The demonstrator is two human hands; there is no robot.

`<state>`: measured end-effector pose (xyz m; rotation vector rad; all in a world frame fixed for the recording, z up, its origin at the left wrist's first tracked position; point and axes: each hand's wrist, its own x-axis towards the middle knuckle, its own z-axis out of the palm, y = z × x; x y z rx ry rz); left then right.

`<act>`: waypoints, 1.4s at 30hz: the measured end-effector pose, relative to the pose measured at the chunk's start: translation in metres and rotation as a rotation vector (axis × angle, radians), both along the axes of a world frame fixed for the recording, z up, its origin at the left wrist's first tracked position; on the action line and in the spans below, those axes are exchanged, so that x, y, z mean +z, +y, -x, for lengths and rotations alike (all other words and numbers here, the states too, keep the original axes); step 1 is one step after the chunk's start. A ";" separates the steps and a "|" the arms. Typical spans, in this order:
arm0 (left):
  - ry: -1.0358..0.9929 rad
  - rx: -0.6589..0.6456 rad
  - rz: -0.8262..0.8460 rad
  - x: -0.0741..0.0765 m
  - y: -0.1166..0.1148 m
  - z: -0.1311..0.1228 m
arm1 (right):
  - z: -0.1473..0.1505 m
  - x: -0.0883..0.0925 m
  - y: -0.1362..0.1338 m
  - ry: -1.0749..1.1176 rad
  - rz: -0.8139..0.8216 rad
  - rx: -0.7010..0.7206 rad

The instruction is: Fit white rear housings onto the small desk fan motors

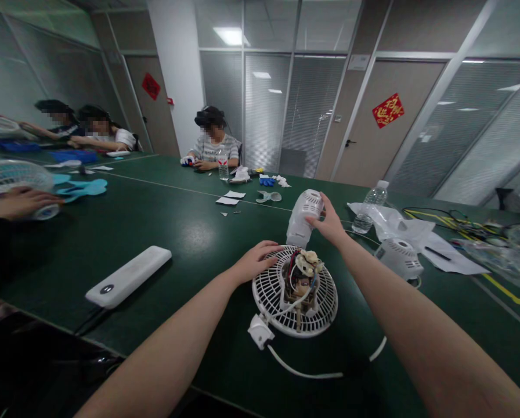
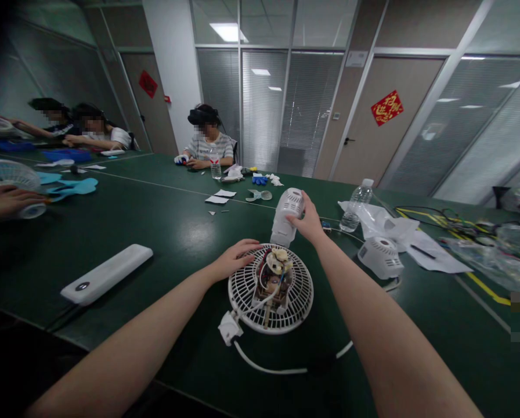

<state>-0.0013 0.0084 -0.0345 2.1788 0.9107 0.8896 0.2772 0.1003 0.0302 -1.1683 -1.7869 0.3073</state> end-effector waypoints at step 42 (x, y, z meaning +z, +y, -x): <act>0.097 0.096 -0.219 0.043 -0.041 -0.019 | 0.021 -0.033 -0.208 -0.154 0.018 0.059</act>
